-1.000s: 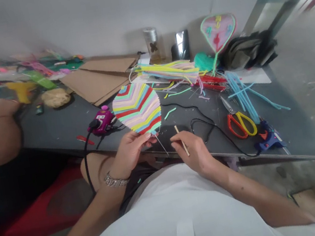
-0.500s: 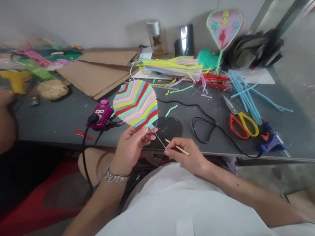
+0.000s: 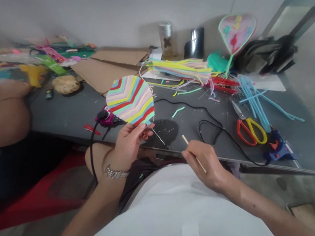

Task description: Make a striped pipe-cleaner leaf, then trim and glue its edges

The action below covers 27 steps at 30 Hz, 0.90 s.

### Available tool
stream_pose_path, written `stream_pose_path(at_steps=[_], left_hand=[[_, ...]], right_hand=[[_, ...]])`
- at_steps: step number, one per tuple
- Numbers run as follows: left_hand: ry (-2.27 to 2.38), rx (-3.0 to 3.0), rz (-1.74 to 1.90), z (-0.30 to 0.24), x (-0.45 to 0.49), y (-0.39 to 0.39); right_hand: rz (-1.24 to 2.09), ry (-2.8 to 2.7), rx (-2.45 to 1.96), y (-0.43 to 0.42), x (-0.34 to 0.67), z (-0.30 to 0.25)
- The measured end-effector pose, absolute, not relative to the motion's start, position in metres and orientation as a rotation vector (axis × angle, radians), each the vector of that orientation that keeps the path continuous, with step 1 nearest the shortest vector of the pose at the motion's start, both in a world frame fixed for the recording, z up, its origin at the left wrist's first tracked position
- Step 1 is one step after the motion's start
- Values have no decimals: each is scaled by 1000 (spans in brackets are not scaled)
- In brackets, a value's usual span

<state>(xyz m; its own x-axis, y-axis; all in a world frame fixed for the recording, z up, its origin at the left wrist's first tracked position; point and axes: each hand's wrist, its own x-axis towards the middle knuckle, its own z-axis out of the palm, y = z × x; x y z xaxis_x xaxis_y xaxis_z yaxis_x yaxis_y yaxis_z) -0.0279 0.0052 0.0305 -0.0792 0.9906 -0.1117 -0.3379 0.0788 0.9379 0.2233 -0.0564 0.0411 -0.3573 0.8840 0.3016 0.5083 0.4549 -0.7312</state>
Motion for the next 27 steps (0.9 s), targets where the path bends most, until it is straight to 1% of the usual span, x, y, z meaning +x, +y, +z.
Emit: stream_pose_path(at_steps=[4, 7, 9, 14, 16, 21, 25, 27], left_hand=[[1069, 832, 1336, 29, -29, 2], [1077, 855, 1330, 29, -29, 0], [1076, 875, 1308, 29, -27, -1], [1067, 870, 1244, 24, -17, -3], [1065, 866, 1235, 21, -14, -3], [1116, 833, 1243, 18, -13, 0], [1156, 797, 1249, 19, -14, 0], [1161, 795, 1228, 20, -13, 0]], right_hand=[[519, -2044, -1157, -41, 230, 38], [261, -2070, -1247, -28, 232, 32], [157, -2091, -1280, -23, 232, 30], [277, -2169, -1286, -16, 220, 27], [256, -2236, -1348, -9, 214, 22], [135, -2479, -1666, 12, 211, 15], [121, -2429, -1685, 17, 216, 28], [267, -2283, -1601, 17, 213, 37]])
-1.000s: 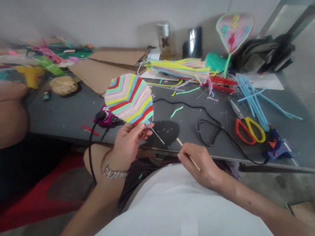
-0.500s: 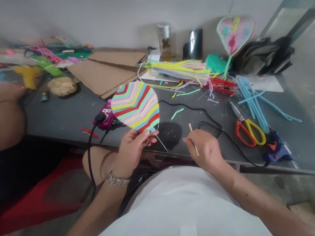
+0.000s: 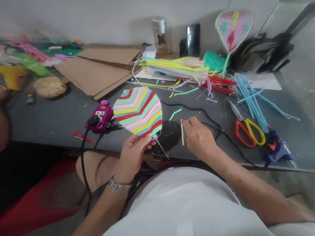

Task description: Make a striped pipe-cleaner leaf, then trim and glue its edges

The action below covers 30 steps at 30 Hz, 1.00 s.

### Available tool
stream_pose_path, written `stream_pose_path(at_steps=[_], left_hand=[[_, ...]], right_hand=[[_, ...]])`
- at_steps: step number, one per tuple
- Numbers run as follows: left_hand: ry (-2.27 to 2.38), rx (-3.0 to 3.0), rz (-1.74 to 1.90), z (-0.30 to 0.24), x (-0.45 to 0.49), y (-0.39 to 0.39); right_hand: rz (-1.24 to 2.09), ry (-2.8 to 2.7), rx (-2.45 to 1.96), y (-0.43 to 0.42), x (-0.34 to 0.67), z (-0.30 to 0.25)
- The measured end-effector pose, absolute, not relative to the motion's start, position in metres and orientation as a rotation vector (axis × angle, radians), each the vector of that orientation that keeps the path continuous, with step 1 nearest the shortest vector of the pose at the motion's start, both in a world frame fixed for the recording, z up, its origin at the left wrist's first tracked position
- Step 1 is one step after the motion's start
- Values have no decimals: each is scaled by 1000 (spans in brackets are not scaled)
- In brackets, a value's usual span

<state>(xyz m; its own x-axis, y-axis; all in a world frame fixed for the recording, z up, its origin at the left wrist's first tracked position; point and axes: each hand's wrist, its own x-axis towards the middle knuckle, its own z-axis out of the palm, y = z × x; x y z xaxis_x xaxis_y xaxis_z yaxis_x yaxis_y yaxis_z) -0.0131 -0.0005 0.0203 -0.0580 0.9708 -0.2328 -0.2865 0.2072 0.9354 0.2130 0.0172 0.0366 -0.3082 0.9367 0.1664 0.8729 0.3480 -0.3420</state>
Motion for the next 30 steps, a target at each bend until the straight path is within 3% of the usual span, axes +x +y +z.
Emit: stream_pose_path(at_steps=[5, 8, 18, 30], left_hand=[[1112, 848, 1177, 24, -6, -2], [1085, 855, 1168, 25, -5, 1], [1172, 843, 1228, 19, -10, 19], [1193, 924, 1175, 32, -1, -4]], right_hand=[[1222, -1620, -1293, 24, 186, 45], [1501, -1344, -1164, 30, 173, 43], [1612, -1061, -1098, 47, 155, 31], [1539, -1152, -1116, 13, 168, 38]])
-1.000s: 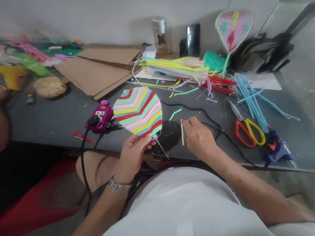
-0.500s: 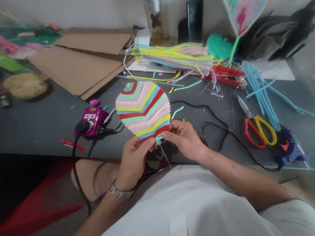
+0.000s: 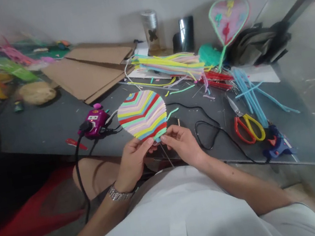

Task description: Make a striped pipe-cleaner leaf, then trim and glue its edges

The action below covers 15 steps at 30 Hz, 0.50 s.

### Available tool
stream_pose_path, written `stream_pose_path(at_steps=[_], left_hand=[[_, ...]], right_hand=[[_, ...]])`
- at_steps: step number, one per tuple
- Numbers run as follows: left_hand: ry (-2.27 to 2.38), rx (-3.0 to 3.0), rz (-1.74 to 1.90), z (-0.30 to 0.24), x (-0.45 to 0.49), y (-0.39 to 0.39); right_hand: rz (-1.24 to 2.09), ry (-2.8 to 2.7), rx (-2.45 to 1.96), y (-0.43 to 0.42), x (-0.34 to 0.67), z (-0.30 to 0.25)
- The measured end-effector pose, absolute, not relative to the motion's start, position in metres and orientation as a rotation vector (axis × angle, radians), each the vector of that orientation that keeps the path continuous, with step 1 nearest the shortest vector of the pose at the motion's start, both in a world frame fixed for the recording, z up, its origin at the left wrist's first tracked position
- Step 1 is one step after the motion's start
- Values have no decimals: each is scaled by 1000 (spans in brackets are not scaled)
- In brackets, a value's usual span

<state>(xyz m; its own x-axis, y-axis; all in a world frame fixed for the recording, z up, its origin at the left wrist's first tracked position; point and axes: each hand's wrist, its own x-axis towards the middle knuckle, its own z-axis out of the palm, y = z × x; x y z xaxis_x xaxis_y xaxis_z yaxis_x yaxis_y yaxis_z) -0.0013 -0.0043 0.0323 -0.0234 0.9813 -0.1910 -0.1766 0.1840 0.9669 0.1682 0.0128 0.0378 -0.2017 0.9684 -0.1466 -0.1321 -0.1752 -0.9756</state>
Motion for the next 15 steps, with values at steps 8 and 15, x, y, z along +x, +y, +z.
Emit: stream_pose_path(at_steps=[8, 15], left_hand=[[1165, 975, 1134, 25, -1, -13], [1097, 862, 1181, 23, 7, -23]], right_hand=[[1497, -997, -1029, 4, 172, 33], [1483, -1003, -1058, -9, 175, 34]])
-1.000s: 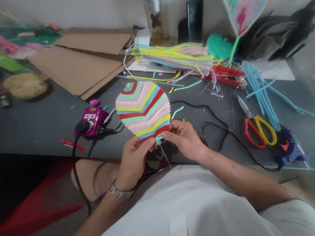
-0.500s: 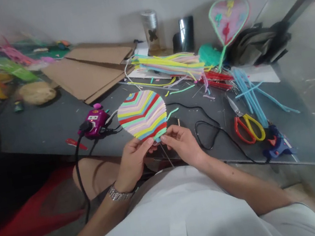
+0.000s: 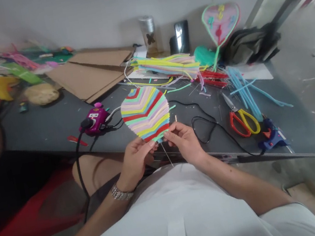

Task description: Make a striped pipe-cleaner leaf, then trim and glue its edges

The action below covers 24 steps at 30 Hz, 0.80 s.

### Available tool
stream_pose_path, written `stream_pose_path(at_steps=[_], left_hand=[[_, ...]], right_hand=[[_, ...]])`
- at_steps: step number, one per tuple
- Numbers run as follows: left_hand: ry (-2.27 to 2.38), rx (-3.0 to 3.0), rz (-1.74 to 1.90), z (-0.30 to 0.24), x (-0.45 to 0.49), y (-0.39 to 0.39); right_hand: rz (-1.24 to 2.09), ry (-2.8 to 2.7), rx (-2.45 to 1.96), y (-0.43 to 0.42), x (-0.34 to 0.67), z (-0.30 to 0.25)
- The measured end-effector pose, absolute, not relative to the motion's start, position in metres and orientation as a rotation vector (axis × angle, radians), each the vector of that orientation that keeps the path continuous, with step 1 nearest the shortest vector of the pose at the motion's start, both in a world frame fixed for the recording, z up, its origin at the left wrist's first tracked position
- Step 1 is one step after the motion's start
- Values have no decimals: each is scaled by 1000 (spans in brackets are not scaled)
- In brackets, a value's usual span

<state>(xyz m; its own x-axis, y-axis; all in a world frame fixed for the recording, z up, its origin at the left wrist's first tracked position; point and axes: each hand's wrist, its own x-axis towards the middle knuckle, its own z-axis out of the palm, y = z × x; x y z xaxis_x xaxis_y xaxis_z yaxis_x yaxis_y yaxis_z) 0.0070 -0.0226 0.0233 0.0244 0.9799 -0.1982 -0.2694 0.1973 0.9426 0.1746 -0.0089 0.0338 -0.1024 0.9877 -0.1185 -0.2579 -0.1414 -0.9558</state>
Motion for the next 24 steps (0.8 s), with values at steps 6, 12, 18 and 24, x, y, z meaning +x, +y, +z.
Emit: stream_pose_path(at_steps=[6, 12, 18, 24], left_hand=[[1088, 916, 1205, 25, 17, -22], [1113, 964, 1249, 30, 18, -23], [1071, 842, 1239, 23, 19, -23], [1027, 805, 1251, 12, 26, -18]], right_hand=[[1497, -974, -1100, -9, 183, 33], [1463, -947, -1040, -5, 176, 34], [1470, -1051, -1061, -11, 174, 31], [1574, -1169, -1029, -11, 179, 24]])
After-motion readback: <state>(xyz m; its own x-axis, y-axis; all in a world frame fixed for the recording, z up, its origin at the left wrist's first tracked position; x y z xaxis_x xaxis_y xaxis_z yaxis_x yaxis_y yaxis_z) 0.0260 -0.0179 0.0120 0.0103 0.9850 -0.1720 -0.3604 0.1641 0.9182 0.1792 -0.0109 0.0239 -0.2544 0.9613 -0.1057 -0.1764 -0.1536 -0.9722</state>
